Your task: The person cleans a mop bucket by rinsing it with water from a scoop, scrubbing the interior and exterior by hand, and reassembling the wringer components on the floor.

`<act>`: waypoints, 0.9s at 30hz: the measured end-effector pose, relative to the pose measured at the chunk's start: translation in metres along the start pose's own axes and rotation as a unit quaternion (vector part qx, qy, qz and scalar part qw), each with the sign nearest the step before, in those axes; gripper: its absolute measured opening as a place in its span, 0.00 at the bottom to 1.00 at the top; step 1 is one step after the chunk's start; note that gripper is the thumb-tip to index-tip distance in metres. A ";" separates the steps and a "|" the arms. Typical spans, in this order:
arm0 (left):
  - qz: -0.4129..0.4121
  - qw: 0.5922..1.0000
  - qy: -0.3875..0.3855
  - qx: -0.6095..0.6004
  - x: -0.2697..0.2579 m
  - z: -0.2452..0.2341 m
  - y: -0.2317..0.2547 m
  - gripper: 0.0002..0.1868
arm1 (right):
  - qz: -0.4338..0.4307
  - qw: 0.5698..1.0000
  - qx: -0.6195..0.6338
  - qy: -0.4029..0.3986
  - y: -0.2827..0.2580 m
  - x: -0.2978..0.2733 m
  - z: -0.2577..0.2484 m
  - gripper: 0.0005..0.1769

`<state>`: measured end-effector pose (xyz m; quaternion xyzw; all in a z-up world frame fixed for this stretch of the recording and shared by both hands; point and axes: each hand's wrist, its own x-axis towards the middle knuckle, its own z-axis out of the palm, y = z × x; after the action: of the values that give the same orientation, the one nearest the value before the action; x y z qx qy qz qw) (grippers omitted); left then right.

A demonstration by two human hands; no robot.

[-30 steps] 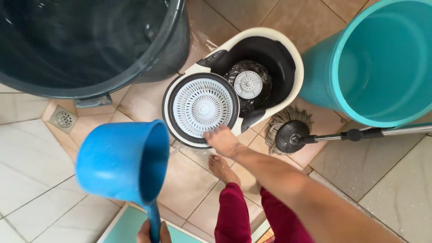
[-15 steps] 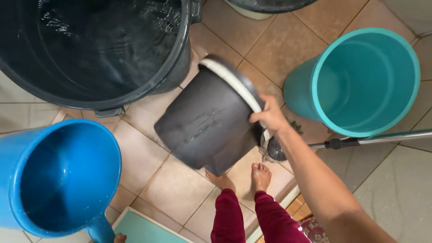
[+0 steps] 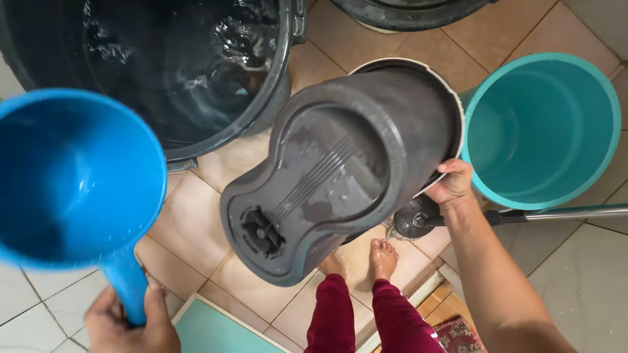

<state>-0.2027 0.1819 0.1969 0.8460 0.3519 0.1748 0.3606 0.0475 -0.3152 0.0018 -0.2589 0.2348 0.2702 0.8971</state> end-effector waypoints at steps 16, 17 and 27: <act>0.057 0.835 -0.209 0.506 0.238 0.215 0.041 0.15 | -0.153 0.924 -0.310 0.166 -0.005 0.040 0.045 0.21; 0.055 0.835 -0.229 0.497 0.236 0.227 0.042 0.14 | -0.154 0.926 -0.307 0.158 0.000 0.046 0.041 0.22; -0.247 0.944 -0.178 -0.124 0.165 0.141 0.141 0.05 | -0.115 0.885 -0.414 0.178 0.003 0.075 0.036 0.26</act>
<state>0.0552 0.1631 0.2120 0.6985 0.4555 -0.0312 0.5510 0.1113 -0.2647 -0.0144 -0.6756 0.2257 0.1867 0.6766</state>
